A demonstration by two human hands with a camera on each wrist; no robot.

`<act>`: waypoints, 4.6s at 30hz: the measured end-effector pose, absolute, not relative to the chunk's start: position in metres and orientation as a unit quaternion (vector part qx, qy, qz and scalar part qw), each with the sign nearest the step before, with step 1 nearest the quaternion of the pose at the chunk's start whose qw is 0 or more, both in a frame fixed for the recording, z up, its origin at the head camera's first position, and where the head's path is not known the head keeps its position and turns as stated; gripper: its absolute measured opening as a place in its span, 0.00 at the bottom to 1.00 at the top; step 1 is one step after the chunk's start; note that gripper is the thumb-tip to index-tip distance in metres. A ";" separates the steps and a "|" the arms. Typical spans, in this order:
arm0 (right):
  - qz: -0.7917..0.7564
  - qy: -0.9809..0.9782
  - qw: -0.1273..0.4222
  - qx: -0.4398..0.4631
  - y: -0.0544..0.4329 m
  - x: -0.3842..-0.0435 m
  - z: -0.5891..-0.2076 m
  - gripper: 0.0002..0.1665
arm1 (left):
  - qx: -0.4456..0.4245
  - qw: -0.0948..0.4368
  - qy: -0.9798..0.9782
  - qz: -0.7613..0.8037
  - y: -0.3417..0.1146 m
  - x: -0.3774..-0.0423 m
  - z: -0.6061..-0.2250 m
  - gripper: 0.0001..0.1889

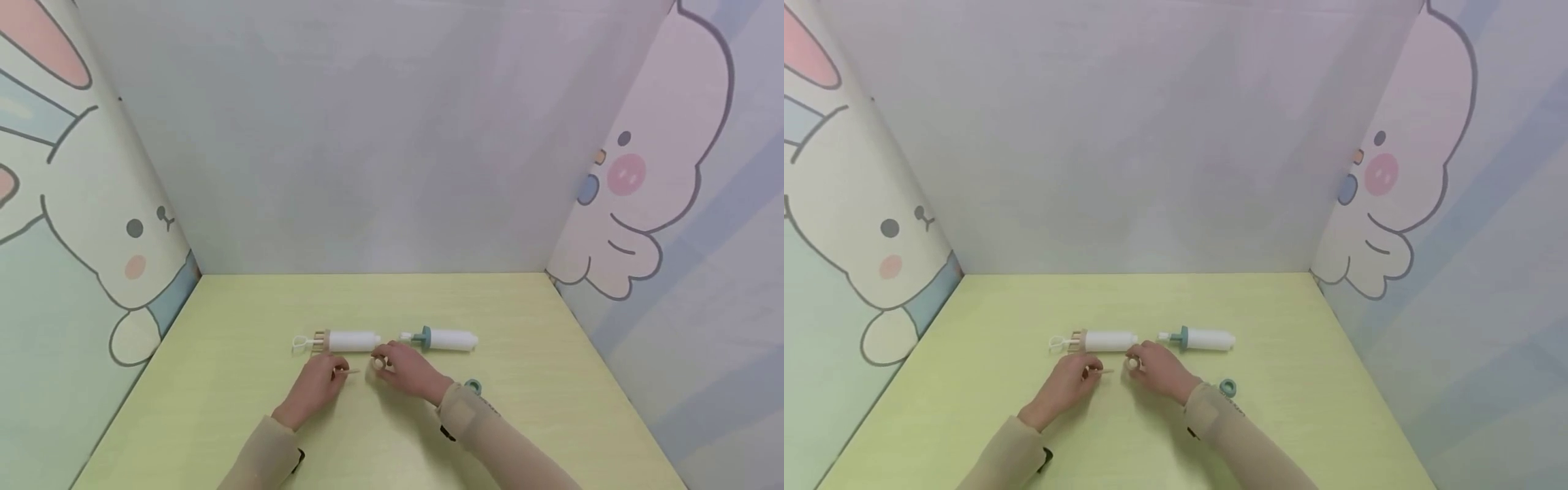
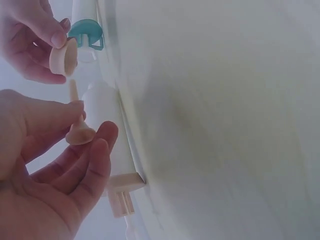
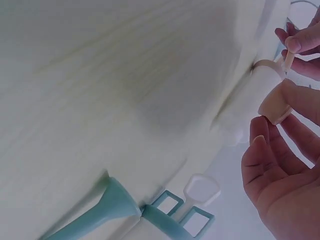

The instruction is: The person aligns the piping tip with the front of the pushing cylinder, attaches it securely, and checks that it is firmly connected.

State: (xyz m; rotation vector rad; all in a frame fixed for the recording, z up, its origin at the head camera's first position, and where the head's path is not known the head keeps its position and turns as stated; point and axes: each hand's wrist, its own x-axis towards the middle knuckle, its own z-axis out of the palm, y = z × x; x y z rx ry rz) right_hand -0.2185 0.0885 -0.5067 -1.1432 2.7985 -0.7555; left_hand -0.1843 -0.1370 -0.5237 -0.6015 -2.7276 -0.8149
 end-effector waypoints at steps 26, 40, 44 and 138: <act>-0.386 0.865 0.067 -0.313 0.093 -0.222 -0.494 0.16 | -0.200 0.136 -0.914 -0.324 -0.118 -0.189 -0.512 0.05; -0.399 0.861 0.068 -0.309 0.091 -0.220 -0.498 0.15 | -0.220 0.138 -0.904 -0.340 -0.111 -0.190 -0.512 0.04; -0.401 0.860 0.066 -0.310 0.090 -0.219 -0.499 0.15 | -0.219 0.139 -0.901 -0.347 -0.109 -0.191 -0.513 0.05; -0.450 0.846 0.072 -0.276 0.086 -0.213 -0.498 0.15 | -0.154 0.072 -0.838 -0.519 -0.099 -0.185 -0.518 0.03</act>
